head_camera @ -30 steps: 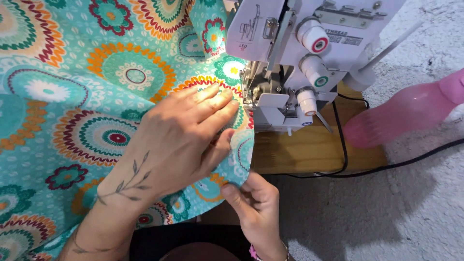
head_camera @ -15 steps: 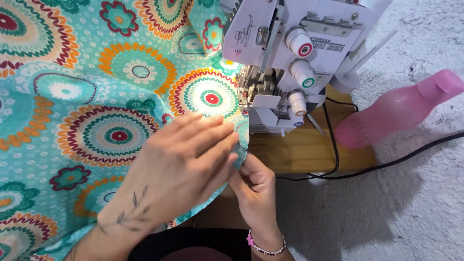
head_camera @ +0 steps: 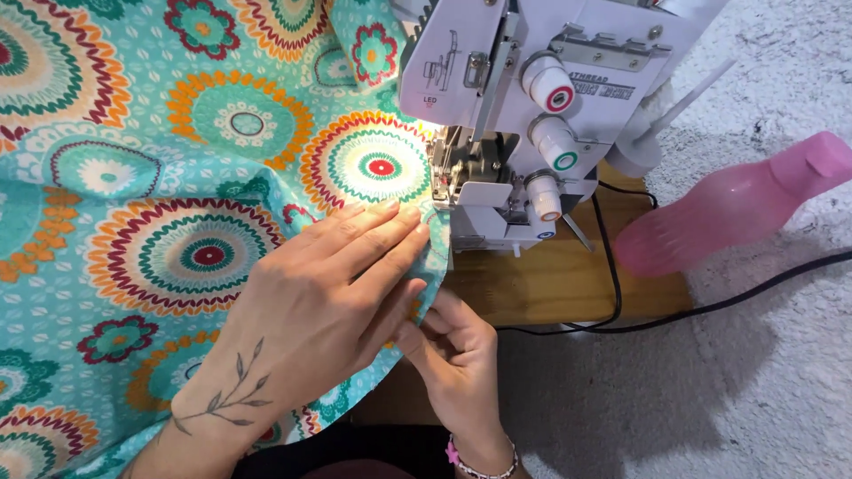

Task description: Finishing the edges of a patterned fabric using a serger sewing machine

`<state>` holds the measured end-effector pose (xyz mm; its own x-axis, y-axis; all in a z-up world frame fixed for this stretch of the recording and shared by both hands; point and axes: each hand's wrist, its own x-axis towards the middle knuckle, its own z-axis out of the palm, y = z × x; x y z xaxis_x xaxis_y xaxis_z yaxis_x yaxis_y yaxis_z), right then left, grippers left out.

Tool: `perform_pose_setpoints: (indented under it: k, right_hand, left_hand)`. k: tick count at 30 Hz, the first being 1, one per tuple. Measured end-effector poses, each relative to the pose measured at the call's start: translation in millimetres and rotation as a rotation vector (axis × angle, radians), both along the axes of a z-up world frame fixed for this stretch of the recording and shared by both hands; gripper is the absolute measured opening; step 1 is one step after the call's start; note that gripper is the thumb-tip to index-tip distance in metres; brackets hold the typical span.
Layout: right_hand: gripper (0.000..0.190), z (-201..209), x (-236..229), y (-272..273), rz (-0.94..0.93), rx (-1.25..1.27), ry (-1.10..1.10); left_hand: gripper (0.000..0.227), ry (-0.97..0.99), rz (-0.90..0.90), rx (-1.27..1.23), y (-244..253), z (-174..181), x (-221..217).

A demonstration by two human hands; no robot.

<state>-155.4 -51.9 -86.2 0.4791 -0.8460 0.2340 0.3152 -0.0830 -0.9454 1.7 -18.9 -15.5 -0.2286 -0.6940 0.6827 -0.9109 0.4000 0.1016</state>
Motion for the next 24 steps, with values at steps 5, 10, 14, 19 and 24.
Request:
perform_pose_setpoints:
  k: [5, 10, 14, 19, 24]
  right_hand:
    - [0.02, -8, 3, 3, -0.029, -0.008, 0.096]
    - [0.015, -28, 5, 8, 0.001, 0.04, 0.089]
    - [0.016, -10, 4, 9, -0.004, -0.028, 0.11]
    - [0.017, -10, -1, 5, -0.022, -0.057, 0.104]
    - [0.016, -17, -7, 0, -0.099, -0.072, 0.179]
  left_hand:
    - [0.032, -0.002, 0.038, 0.002, -6, -1, -2]
    - [0.034, 0.028, 0.073, 0.008, -11, -4, -3]
    - [0.035, 0.024, 0.076, 0.008, -14, -3, -2]
    - [0.03, -0.006, 0.097, -0.029, -10, 3, -8]
    - [0.024, 0.0, 0.101, -0.018, 9, 8, -16]
